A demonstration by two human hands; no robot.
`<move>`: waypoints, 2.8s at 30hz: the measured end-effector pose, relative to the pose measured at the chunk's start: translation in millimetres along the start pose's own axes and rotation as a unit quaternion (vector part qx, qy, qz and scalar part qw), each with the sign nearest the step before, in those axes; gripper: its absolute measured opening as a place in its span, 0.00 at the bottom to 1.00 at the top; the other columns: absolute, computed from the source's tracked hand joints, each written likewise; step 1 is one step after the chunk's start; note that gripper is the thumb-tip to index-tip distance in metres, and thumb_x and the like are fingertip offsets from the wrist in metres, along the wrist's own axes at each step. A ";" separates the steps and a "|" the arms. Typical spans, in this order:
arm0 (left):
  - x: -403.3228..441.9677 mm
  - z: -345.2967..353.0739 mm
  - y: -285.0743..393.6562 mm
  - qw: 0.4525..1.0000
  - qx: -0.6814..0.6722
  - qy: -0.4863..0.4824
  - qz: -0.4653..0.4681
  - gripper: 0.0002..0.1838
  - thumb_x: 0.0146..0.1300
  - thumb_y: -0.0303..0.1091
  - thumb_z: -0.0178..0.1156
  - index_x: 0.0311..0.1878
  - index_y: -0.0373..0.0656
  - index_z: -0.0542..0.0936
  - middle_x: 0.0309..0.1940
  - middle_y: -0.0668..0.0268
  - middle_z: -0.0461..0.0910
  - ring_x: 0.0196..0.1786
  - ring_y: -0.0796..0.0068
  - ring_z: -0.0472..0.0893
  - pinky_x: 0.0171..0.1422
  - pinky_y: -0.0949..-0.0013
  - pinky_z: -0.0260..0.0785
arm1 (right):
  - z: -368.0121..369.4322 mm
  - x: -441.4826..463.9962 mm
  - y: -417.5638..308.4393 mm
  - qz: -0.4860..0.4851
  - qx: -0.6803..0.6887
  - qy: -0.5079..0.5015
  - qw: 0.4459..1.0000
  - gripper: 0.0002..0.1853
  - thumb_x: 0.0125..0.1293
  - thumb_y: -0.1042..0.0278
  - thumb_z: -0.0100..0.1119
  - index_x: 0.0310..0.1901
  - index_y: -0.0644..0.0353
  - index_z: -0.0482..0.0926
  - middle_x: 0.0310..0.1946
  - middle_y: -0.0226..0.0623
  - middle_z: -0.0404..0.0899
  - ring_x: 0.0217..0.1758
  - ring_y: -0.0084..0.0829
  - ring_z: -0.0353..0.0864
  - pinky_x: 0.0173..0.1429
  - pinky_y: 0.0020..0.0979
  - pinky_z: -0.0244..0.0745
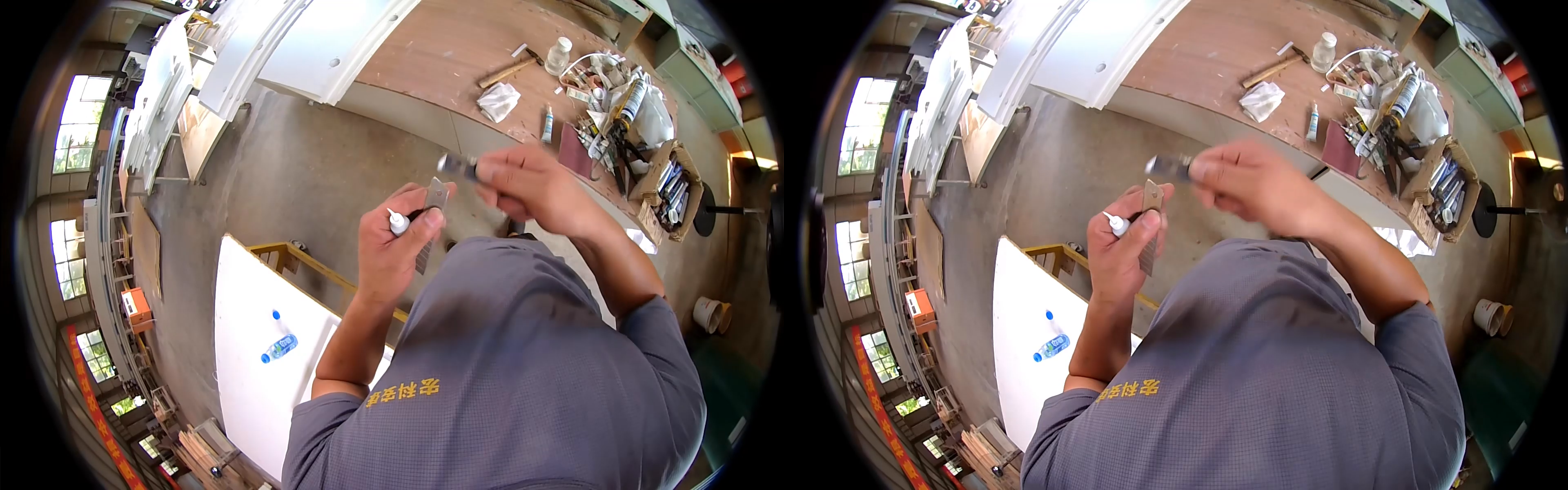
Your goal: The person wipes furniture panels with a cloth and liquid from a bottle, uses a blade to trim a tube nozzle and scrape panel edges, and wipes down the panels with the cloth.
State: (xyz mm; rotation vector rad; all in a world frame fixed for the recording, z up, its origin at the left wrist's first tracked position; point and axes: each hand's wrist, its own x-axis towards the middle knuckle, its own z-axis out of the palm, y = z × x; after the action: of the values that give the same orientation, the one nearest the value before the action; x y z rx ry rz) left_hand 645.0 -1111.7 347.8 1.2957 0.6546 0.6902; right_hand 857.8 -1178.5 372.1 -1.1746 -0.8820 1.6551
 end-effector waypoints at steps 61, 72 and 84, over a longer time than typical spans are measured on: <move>6.8 -8.2 6.7 0.999 -0.003 -0.031 -0.043 0.14 0.66 0.28 0.65 0.52 0.31 0.84 0.34 0.71 0.75 0.31 0.88 0.69 0.30 0.80 0.56 | -23.7 24.3 10.0 -0.157 0.065 0.024 0.985 0.16 0.76 0.58 0.51 0.38 0.62 0.80 0.21 0.20 0.64 0.21 0.13 0.57 0.26 0.21 0.50; 10.1 -6.8 5.0 0.997 -0.022 -0.063 -0.044 0.22 0.65 0.22 0.62 0.63 0.35 0.79 0.38 0.73 0.71 0.32 0.89 0.66 0.31 0.80 0.55 | 11.3 13.1 13.7 -0.005 0.028 -0.029 0.999 0.19 0.79 0.54 0.50 0.32 0.58 0.77 0.21 0.20 0.65 0.24 0.14 0.58 0.27 0.22 0.52; -0.4 -6.9 -2.9 0.989 0.076 -0.007 0.123 0.19 0.64 0.22 0.61 0.59 0.33 0.81 0.37 0.71 0.70 0.31 0.86 0.66 0.33 0.79 0.58 | -13.8 34.2 27.1 -0.066 0.189 0.153 0.968 0.16 0.78 0.57 0.51 0.32 0.55 0.74 0.17 0.15 0.58 0.18 0.11 0.51 0.21 0.21 0.43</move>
State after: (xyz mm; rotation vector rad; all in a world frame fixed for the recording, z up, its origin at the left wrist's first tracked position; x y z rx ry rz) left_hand 639.7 -1108.1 343.9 1.5378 0.5488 0.8439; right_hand 858.8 -1155.1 332.8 -1.0410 -0.4164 1.4069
